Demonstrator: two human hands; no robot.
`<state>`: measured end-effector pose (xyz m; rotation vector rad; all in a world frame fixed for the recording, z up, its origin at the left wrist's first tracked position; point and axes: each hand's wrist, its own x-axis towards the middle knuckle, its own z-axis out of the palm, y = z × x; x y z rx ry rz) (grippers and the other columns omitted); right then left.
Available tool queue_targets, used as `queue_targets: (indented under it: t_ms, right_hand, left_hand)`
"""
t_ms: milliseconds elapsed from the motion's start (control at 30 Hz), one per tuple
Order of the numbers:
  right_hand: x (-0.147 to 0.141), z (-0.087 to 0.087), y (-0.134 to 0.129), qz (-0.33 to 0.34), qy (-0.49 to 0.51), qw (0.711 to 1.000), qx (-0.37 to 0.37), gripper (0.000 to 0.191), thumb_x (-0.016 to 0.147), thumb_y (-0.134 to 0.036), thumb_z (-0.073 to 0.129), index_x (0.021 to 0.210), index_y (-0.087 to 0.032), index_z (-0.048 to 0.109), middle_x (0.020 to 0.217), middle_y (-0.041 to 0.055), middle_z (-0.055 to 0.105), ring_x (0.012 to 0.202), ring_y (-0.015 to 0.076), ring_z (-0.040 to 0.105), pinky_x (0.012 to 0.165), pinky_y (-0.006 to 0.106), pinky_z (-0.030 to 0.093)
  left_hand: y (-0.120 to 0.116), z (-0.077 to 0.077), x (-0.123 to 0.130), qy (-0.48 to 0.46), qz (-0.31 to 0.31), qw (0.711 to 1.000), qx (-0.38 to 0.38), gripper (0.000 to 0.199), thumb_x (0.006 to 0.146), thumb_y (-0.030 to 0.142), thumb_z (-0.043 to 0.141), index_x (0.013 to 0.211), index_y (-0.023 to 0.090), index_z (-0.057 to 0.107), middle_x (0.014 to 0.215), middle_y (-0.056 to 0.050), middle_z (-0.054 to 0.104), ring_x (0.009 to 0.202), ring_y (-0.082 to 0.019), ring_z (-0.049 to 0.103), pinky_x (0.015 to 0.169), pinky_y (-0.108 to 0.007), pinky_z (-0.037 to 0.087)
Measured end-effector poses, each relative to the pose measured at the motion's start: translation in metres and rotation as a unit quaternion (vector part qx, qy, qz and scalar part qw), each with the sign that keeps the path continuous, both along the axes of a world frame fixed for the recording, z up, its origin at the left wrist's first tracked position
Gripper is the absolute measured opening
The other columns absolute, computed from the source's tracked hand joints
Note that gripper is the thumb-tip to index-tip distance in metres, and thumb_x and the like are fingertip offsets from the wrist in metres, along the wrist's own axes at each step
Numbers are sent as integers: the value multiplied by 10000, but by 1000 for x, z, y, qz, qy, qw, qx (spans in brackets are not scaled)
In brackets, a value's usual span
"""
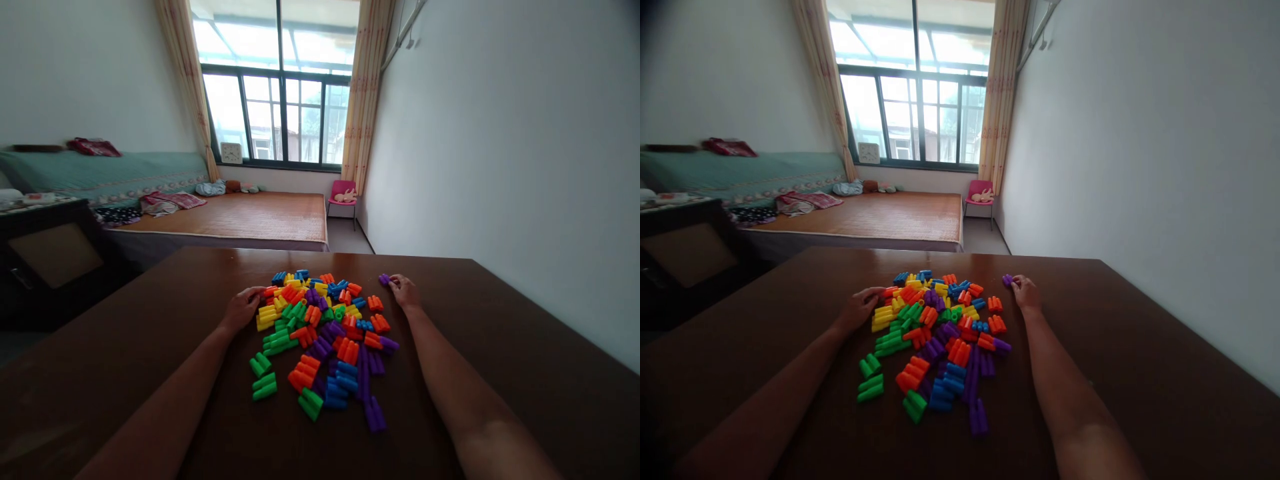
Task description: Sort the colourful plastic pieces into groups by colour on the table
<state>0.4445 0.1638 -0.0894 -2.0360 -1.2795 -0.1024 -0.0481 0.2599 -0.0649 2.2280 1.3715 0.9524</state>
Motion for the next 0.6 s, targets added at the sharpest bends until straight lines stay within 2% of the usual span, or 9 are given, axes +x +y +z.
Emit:
queue_targets:
  t_ms: [233, 400, 467, 600]
  right_hand:
    - [0, -2, -2, -11, -13, 1000, 3, 202, 824, -270, 554, 978, -212, 670, 911, 74, 672, 809, 192, 610, 731, 303, 453]
    - [-3, 5, -8, -14, 9, 997, 73, 308, 822, -295, 503, 1058, -161, 649, 938, 107, 655, 767, 197, 598, 739, 339, 476]
    - [-13, 15, -11, 32, 35, 994, 96, 328, 828, -334, 494, 1056, -157, 650, 960, 111, 661, 753, 191, 602, 741, 344, 488]
    - [-59, 47, -17, 227, 109, 966, 56, 325, 832, -389, 526, 1036, -179, 667, 981, 88, 693, 765, 180, 627, 735, 329, 510]
  left_hand:
    - [1, -1, -1, -9, 2, 1000, -4, 368, 821, 322, 444, 1071, 192, 681, 1052, -60, 717, 940, -222, 664, 824, -318, 518]
    - [2, -4, -1, -9, -1, 1000, -10, 363, 828, 315, 450, 1082, 186, 674, 1030, -55, 721, 922, -213, 664, 830, -319, 519]
    - [3, -7, -1, -14, -1, 1000, -11, 354, 827, 317, 460, 1076, 194, 679, 1027, -49, 722, 926, -210, 663, 825, -312, 522]
    - [5, -11, -2, -22, -3, 1000, -5, 348, 823, 312, 473, 1077, 202, 685, 1036, -50, 720, 934, -213, 663, 809, -310, 527]
